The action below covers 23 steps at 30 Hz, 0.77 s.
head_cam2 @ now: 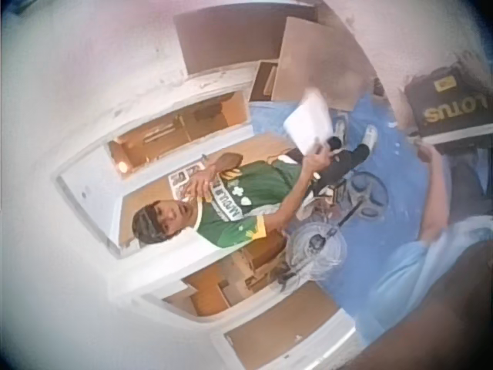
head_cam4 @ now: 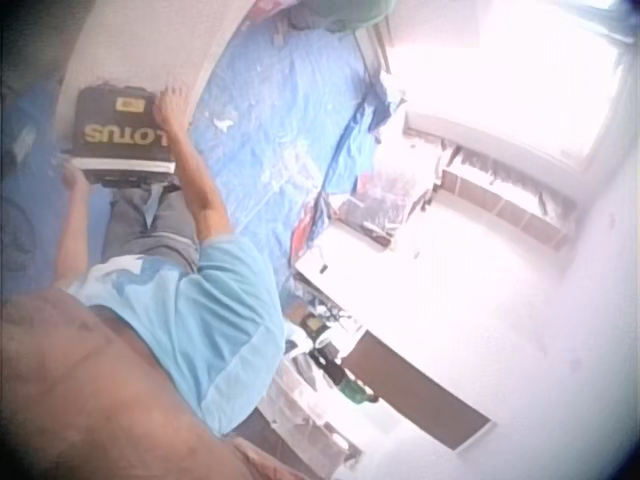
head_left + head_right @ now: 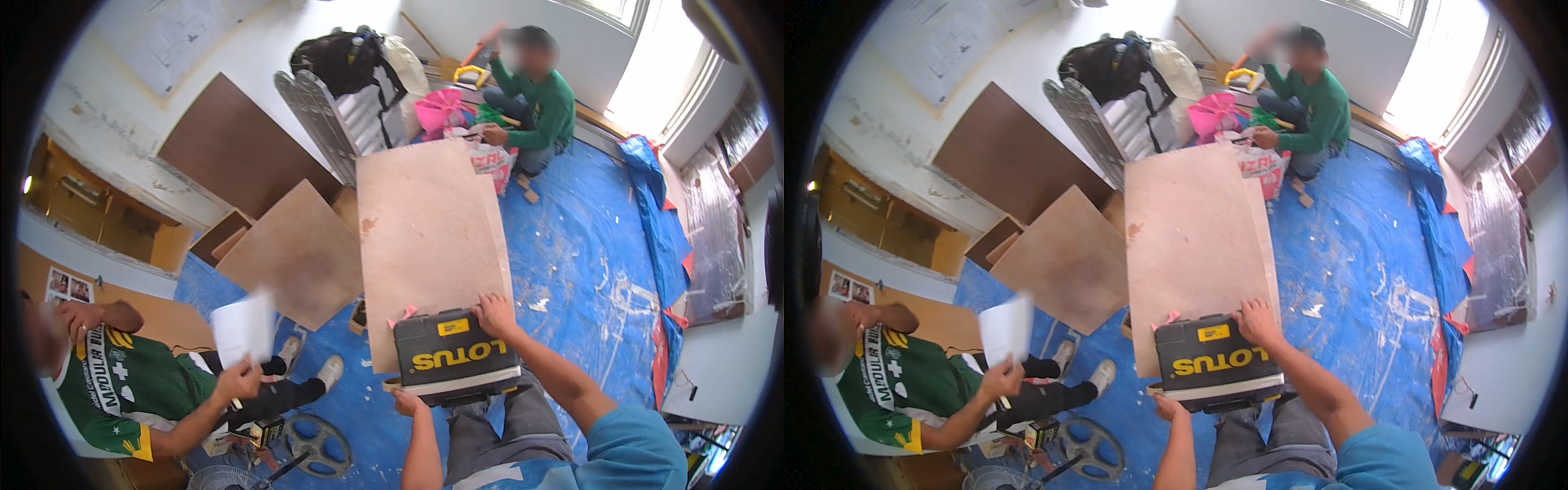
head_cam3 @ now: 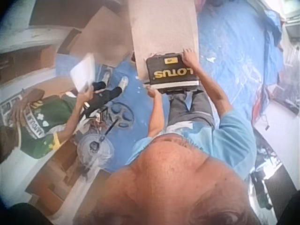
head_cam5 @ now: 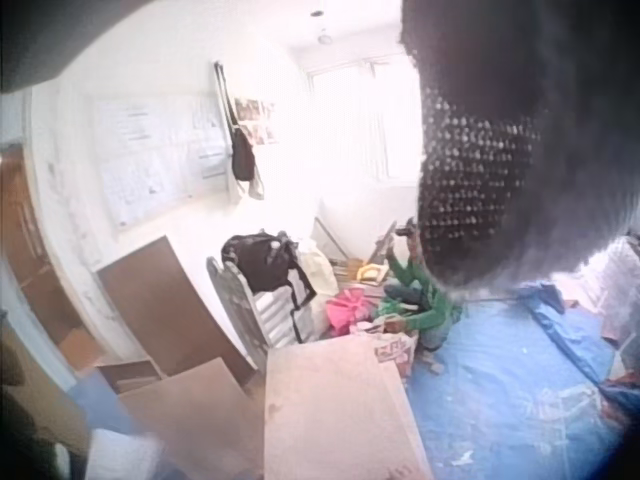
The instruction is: The person picks up and arranges various tools and materials on a blue tarp, placing a tool case onto a piece of wood and applying tape to the wood to secure items.
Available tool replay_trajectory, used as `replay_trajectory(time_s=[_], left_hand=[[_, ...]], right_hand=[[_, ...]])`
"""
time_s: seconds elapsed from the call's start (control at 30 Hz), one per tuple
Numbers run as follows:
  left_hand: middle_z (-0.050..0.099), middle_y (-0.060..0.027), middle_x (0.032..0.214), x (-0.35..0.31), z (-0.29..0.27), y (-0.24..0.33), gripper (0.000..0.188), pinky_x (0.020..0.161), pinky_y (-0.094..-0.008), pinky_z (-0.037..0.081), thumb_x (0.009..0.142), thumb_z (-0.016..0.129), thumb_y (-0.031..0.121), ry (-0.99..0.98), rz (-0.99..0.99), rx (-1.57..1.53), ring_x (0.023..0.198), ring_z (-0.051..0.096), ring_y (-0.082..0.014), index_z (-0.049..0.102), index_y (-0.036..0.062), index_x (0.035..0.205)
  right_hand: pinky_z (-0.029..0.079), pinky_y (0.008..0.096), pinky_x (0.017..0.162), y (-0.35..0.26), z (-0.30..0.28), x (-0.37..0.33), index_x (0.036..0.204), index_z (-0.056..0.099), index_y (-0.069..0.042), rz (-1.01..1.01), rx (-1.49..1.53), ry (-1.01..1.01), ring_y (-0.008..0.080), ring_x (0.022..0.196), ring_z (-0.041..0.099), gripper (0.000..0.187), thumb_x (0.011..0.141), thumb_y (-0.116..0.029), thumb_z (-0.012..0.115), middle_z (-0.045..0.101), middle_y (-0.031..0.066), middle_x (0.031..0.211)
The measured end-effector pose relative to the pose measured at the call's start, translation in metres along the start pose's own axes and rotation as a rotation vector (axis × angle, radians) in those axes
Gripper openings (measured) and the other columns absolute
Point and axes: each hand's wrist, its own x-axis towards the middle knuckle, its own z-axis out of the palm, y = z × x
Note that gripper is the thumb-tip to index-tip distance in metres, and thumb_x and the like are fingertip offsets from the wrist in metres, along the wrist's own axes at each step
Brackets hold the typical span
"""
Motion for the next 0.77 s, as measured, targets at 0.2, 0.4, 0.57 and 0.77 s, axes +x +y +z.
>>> replay_trajectory(time_s=[0.2,0.4,0.57,0.77], left_hand=[[0.069,-0.0335,0.105,-0.002,0.004,0.009,0.075,0.087,-0.0508,0.055,0.096,0.051,0.053,-0.015,-0.035,-0.035,0.097,0.069,-0.0449,0.067,-0.0199,0.101],[0.069,-0.0322,0.108,0.008,0.003,-0.013,0.070,0.085,-0.0500,0.057,0.097,0.051,0.051,-0.104,0.020,-0.036,0.095,0.071,-0.0422,0.067,-0.0171,0.104],[0.073,-0.0290,0.097,-0.001,0.004,-0.005,0.069,0.088,-0.0475,0.056,0.102,0.043,0.047,0.009,0.053,0.066,0.094,0.070,-0.0428,0.071,-0.0151,0.097],[0.069,-0.0309,0.114,-0.015,-0.007,0.022,0.072,0.093,-0.0451,0.056,0.101,0.044,0.052,-0.155,-0.061,-0.058,0.104,0.070,-0.0386,0.067,-0.0156,0.112]], right_hand=[[0.042,0.0422,0.098,-0.024,-0.015,-0.003,0.101,0.069,-0.006,-0.013,-0.109,0.087,0.0300,0.104,0.061,0.027,0.098,-0.029,0.057,0.069,0.0112,0.104],[0.043,0.0429,0.095,-0.018,-0.008,-0.005,0.091,0.070,-0.008,-0.045,-0.126,0.155,0.0289,0.100,0.061,0.027,0.096,-0.032,0.058,0.069,0.0103,0.098],[0.042,0.0424,0.096,-0.012,-0.014,-0.005,0.092,0.070,-0.008,-0.025,-0.113,0.139,0.0286,0.102,0.061,0.027,0.097,-0.032,0.057,0.069,0.0109,0.099],[0.041,0.0425,0.096,-0.014,-0.015,-0.005,0.093,0.071,-0.007,-0.013,-0.098,0.118,0.0284,0.103,0.061,0.030,0.097,-0.034,0.057,0.069,0.0116,0.099]])
